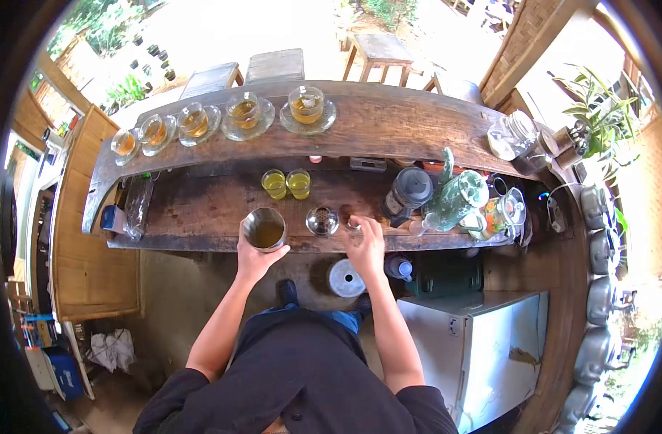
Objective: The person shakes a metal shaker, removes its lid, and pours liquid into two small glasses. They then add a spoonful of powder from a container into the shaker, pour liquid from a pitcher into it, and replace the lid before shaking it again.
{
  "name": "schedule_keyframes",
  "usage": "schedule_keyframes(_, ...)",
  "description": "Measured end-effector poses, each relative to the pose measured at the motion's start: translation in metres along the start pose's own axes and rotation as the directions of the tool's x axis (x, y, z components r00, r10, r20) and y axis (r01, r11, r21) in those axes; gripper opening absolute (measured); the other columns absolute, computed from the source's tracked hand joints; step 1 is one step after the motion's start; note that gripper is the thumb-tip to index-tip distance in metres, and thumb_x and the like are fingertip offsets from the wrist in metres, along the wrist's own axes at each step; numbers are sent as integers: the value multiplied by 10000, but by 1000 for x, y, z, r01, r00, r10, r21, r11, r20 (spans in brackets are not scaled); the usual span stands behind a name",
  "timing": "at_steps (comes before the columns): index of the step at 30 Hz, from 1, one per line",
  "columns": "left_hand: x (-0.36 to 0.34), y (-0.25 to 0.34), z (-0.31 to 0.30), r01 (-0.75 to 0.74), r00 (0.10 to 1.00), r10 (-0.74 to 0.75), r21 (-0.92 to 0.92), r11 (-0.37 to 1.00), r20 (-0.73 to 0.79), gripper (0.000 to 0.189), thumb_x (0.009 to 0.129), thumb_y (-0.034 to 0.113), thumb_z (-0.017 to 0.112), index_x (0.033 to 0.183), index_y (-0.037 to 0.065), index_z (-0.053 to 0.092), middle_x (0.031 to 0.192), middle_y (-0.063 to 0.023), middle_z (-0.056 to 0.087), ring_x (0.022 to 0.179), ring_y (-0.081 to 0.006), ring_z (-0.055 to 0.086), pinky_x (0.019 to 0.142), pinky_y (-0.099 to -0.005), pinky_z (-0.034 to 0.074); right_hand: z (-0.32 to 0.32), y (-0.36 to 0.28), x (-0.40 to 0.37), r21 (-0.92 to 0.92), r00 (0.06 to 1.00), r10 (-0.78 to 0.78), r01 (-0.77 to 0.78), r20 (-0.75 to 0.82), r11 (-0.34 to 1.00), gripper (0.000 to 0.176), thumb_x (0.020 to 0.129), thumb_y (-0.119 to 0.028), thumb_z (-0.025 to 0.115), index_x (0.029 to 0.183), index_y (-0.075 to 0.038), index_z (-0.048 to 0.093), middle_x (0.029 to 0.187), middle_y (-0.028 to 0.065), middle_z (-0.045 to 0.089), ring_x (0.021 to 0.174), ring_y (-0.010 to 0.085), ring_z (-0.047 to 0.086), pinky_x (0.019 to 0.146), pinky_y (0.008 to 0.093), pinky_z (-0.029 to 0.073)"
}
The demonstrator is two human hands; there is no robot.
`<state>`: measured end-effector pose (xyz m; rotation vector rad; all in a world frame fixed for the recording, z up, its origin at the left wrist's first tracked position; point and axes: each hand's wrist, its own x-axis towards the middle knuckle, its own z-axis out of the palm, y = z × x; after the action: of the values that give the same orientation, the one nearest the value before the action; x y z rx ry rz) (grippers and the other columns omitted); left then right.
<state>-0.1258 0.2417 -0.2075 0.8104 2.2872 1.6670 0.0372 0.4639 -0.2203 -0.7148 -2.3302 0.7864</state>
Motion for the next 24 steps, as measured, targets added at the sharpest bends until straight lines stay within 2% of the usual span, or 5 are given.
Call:
schedule_keyframes(7, 27, -29, -19, 27, 993, -24, -33, 999, 112, 854, 651, 178, 963, 1344, 63, 479, 1222, -118, 672, 1140, -251, 672, 1000, -398, 531, 76, 2, 19, -352, 996, 63, -35, 68, 935, 787, 726, -353, 881, 1393, -61, 583, 1397, 138, 602, 1381, 367, 476, 1177, 476, 360)
schedule_keyframes(17, 33, -52, 1, 12, 984, 2, -73, 997, 178, 870, 656, 175, 954, 1374, 91, 470, 1254, -158, 677, 1182, -297, 672, 1001, -412, 534, 85, -9, 22, -180, 996, -42, 55, 72, 982, 507, 853, -304, 809, 1267, -49, 665, 1296, 173, 671, 1358, 406, 520, 1153, 511, 398)
schedule_keyframes(19, 35, -53, 2, 17, 983, -1, -85, 996, 186, 878, 649, 177, 958, 1372, 88, 468, 1252, -160, 678, 1180, -307, 673, 993, -412, 537, 73, -31, 22, 80, 979, 152, -142, -133, 987, 480, 860, -255, 807, 1253, -27, 653, 1241, 197, 680, 1234, 384, 614, 1053, 466, 486)
schedule_keyframes(21, 35, -51, 2, 5, 983, 9, -77, 997, 181, 890, 646, 178, 961, 1378, 88, 460, 1251, -160, 678, 1180, -312, 674, 988, -413, 539, 56, -52, 23, 354, 975, 200, -156, -92, 922, 445, 874, -176, 777, 1257, -12, 621, 1159, 173, 680, 1083, 305, 668, 949, 398, 522)
schedule_keyframes(24, 36, -55, 3, -4, 981, 14, -50, 999, 192, 912, 644, 182, 963, 1388, 89, 446, 1251, -160, 679, 1176, -319, 675, 978, -415, 541, 43, -91, 34, 298, 990, -108, 130, -87, 946, 428, 876, -161, 756, 1241, 1, 603, 1262, 182, 640, 1118, 311, 652, 956, 401, 519)
